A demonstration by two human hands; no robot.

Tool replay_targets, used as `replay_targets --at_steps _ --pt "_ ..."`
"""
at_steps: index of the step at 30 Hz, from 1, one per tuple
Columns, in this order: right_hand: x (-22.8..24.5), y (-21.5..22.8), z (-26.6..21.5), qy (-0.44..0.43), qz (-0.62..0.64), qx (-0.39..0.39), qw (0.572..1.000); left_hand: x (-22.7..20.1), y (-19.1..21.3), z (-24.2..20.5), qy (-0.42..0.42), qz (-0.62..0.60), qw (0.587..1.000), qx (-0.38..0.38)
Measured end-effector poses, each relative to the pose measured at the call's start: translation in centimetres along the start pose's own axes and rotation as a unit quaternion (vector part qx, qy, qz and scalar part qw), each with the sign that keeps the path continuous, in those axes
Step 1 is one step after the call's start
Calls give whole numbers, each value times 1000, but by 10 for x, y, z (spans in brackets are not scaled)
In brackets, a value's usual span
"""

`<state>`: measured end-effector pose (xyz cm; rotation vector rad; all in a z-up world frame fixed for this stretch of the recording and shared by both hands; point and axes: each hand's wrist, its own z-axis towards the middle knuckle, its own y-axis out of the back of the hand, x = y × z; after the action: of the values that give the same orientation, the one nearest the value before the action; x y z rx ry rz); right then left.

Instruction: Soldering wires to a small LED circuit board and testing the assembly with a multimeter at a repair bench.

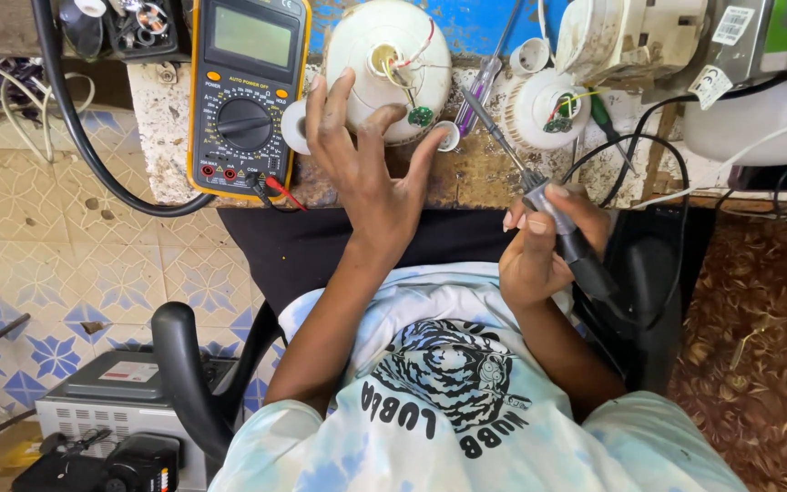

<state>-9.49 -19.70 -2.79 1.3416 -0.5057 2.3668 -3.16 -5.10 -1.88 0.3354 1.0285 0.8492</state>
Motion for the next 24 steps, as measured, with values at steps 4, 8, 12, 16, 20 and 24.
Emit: replay_targets --at_steps 4,8,12,16,20,24 --pt "0 -2 0 -4 8 8 1000 0 -2 1 -7 6 1000 2" --pt "-2 0 -5 -11 11 -9 1000 0 2 -1 -13 -24 1000 7" --pt "-3 0 -9 -21 9 -57 998 12 6 -6 -17 -70 997 3" --pt "-5 0 -9 35 -23 -63 997 16 23 0 -18 -102 995 12" --pt "2 4 -6 128 10 58 990 23 33 6 -6 -151 988 36" --pt "7 37 28 185 41 437 879 28 39 12 -11 -190 979 67"
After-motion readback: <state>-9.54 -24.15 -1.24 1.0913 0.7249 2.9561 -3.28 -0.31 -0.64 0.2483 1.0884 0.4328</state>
